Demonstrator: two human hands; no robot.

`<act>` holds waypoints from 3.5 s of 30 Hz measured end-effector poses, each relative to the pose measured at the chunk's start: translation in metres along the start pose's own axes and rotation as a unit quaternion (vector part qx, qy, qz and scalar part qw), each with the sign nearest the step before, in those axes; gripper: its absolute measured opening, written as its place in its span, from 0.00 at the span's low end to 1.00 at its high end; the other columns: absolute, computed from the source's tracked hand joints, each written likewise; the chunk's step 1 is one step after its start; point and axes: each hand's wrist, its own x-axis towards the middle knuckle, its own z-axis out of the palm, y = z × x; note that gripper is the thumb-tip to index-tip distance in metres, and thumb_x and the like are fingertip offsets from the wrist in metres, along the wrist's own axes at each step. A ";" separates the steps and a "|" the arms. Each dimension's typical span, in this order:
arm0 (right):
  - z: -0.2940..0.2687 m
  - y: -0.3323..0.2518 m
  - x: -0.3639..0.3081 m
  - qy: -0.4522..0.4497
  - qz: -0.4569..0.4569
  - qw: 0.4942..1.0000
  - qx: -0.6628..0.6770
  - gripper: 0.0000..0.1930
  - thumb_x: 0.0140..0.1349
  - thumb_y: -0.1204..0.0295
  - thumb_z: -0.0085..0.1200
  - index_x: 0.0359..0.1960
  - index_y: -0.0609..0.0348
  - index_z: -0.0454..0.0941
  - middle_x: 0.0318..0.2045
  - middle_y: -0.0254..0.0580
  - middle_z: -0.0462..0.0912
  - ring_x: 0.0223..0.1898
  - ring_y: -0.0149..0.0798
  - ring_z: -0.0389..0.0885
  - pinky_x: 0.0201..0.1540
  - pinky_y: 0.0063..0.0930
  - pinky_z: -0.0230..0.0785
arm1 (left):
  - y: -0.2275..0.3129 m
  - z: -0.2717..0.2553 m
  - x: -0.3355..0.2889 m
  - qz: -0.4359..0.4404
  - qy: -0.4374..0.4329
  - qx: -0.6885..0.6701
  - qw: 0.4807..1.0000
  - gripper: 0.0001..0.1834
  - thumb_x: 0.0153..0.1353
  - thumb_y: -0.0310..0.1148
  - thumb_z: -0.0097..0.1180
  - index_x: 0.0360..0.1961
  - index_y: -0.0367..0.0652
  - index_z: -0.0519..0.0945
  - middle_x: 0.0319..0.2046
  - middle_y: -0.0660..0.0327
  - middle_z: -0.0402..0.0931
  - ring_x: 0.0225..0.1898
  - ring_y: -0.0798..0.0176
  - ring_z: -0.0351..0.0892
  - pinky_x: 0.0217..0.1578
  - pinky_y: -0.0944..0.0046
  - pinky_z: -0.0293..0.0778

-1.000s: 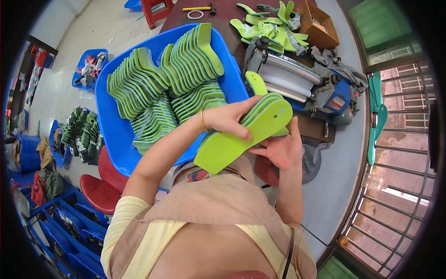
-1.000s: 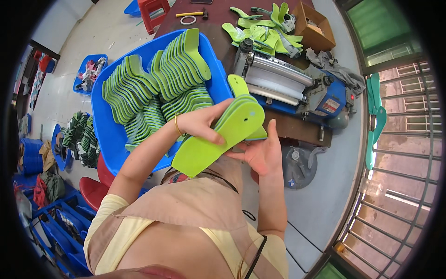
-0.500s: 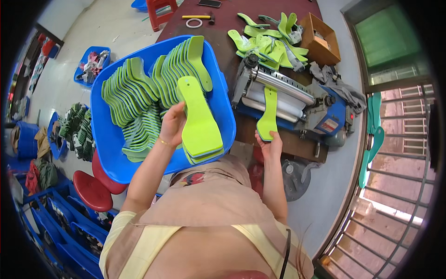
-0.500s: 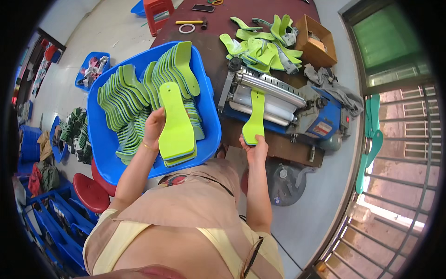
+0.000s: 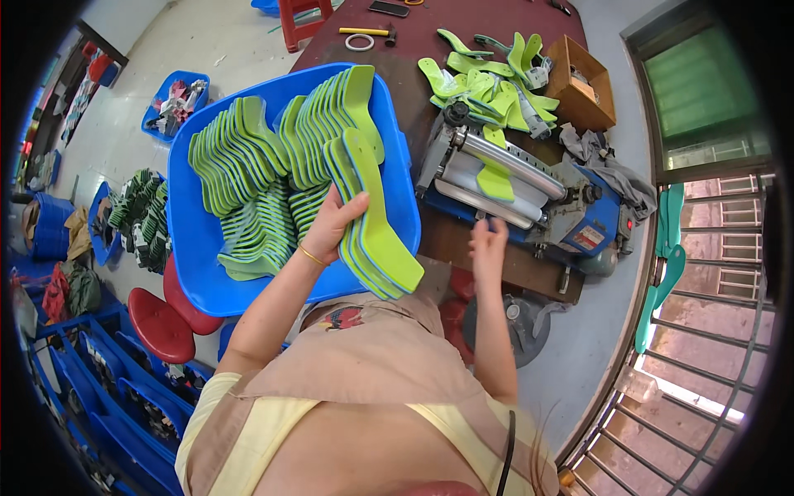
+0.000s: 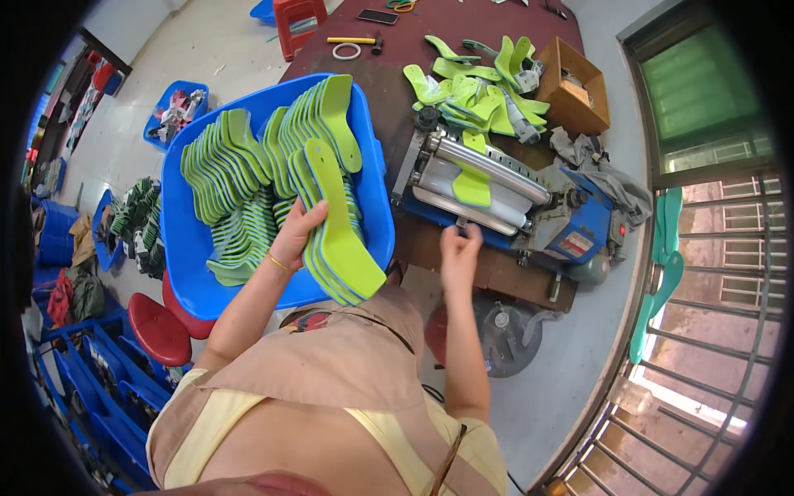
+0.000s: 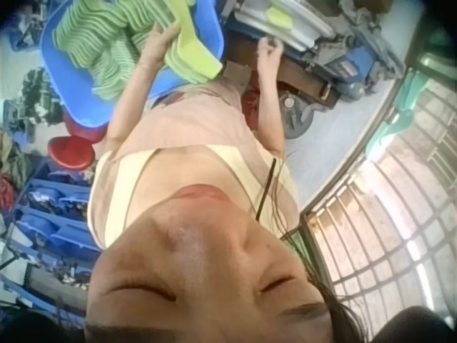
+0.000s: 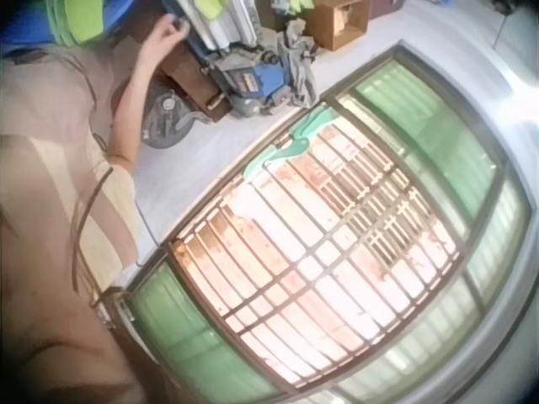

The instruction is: Scanning barcodes on green shoe insoles and organizing them into a storage bin.

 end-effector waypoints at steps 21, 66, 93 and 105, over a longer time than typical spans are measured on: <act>0.000 -0.061 -0.080 -0.369 0.100 0.861 0.334 0.43 0.52 0.53 0.57 0.65 0.62 0.52 0.47 0.47 0.75 0.40 0.30 0.75 0.37 0.19 0.68 | 0.036 -0.018 -0.001 -0.100 -0.098 0.045 0.989 0.34 0.54 0.36 0.54 0.61 0.40 0.60 0.51 0.52 0.70 0.42 0.62 0.75 0.43 0.58 0.75; -0.029 -0.013 -0.056 0.166 -0.041 0.936 -0.308 0.30 0.44 0.51 0.65 0.49 0.51 0.75 0.41 0.49 0.73 0.41 0.48 0.77 0.45 0.38 0.69 | 0.066 -0.117 -0.044 -0.010 0.001 -0.344 0.939 0.24 0.59 0.47 0.52 0.52 0.44 0.71 0.57 0.39 0.63 0.50 0.41 0.73 0.47 0.50 0.74; 0.101 -0.134 -0.082 -0.439 -0.145 0.854 -0.236 0.41 0.49 0.52 0.62 0.62 0.56 0.58 0.51 0.57 0.72 0.54 0.51 0.71 0.55 0.35 0.63 | 0.041 -0.033 -0.028 0.112 -0.020 0.090 0.989 0.42 0.51 0.47 0.63 0.61 0.44 0.54 0.57 0.54 0.66 0.59 0.57 0.66 0.55 0.57 0.68; 0.074 -0.077 -0.074 -0.439 0.002 0.897 0.051 0.37 0.51 0.60 0.63 0.60 0.60 0.59 0.49 0.53 0.73 0.52 0.49 0.73 0.55 0.37 0.66 | 0.057 -0.003 -0.025 0.018 -0.158 0.187 0.969 0.49 0.43 0.49 0.70 0.60 0.40 0.56 0.52 0.51 0.70 0.56 0.54 0.70 0.55 0.55 0.67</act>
